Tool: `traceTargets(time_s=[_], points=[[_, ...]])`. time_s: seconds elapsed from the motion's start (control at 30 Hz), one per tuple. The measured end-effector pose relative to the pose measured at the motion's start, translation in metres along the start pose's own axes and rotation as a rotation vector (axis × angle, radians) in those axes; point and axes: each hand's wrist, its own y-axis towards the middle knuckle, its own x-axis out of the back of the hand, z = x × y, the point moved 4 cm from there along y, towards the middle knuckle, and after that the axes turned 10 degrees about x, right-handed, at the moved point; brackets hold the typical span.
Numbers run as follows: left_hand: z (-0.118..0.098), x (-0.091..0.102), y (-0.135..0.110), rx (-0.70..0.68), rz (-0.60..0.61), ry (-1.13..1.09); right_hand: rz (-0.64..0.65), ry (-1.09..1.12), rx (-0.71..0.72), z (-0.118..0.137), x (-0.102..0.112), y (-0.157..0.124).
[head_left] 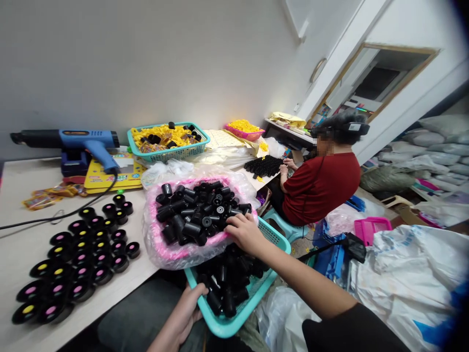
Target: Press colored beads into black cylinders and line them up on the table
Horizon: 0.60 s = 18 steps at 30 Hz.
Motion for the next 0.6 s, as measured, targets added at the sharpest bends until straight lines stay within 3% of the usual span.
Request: traceTargets(time_s=[0.1,0.2,0.33,0.43,0.5,0.6], points=[[0.0,0.001,0.001,-0.015,0.012,0.002,-0.017,0.032,0.012,-0.012,0.0,0.016],[0.0,0.002,0.004,-0.015,0.021,0.0,-0.042,0.192,0.027,-0.017,0.013,0.026],[0.003,0.003,0.011,-0.009,0.034,-0.005,0.023,0.409,-0.103,-0.028,0.033,0.024],[0.004,0.004,0.017,-0.006,0.041,-0.006,0.003,0.387,-0.215,-0.051,0.039,0.025],[0.004,0.003,0.019,-0.011,0.043,-0.001,-0.037,0.31,-0.323,-0.07,0.033,0.029],[0.003,0.003,0.018,-0.009,0.037,0.013,0.071,0.235,-0.401,-0.086,0.008,0.037]])
